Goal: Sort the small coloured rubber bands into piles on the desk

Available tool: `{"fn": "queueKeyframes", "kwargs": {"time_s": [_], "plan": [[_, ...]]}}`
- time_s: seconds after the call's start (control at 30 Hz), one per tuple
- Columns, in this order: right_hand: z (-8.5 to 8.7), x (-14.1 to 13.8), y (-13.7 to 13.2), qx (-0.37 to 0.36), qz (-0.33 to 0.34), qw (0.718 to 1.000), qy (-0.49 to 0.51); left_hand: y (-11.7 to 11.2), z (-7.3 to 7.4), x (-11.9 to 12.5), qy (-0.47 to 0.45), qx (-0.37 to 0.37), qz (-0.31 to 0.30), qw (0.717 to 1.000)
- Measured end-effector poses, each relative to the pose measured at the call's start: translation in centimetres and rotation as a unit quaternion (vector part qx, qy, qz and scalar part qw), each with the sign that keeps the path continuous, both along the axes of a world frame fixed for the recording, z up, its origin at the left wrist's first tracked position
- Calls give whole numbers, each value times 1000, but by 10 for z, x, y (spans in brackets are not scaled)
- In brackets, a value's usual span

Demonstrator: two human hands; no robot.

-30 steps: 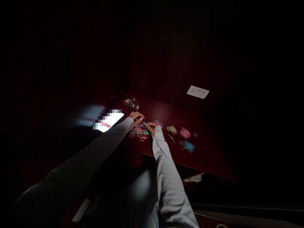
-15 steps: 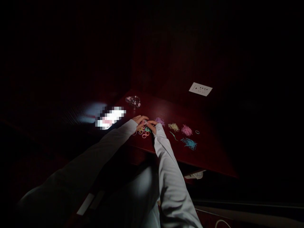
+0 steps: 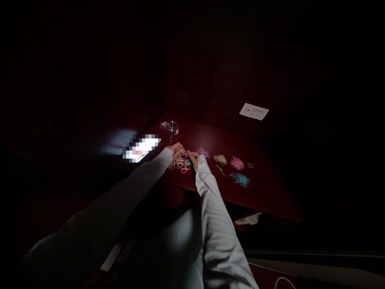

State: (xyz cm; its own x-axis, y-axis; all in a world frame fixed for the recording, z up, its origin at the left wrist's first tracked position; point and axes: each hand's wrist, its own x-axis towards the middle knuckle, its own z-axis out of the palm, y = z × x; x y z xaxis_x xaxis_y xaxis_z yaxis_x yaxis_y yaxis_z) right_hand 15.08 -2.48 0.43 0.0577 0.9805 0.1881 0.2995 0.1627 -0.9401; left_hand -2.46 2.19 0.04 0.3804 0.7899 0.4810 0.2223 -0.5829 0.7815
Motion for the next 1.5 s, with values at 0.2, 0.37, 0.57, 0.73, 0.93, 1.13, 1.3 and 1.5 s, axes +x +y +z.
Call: {"fn": "queueKeyframes", "kwargs": {"time_s": [0.2, 0.37, 0.57, 0.73, 0.93, 1.13, 1.3, 1.5], "plan": [[-4, 1, 3, -7, -1, 1000, -2, 3, -2, -1, -49, -3, -14, 999], [-9, -2, 11, 14, -21, 999, -27, 0, -3, -4, -29, 12, -24, 999], [-10, 3, 4, 26, -3, 1000, -17, 5, -8, 1, -4, 5, -15, 1000], [-14, 3, 6, 38, -15, 999, -9, 7, -8, 1, 6, 3, 4, 1000], [0, 12, -13, 102, -132, 973, -160, 2, 0, -1, -5, -4, 17, 1000], [52, 100, -65, 63, -325, 862, -385, 2, -4, -2, 20, 22, 13, 999], [63, 168, -78, -57, -401, 776, -484, 6, -9, -6, 59, 34, 2, 998], [48, 156, -62, -27, -384, 798, -464, 3, -5, -5, -2, 9, 5, 1000]]}}
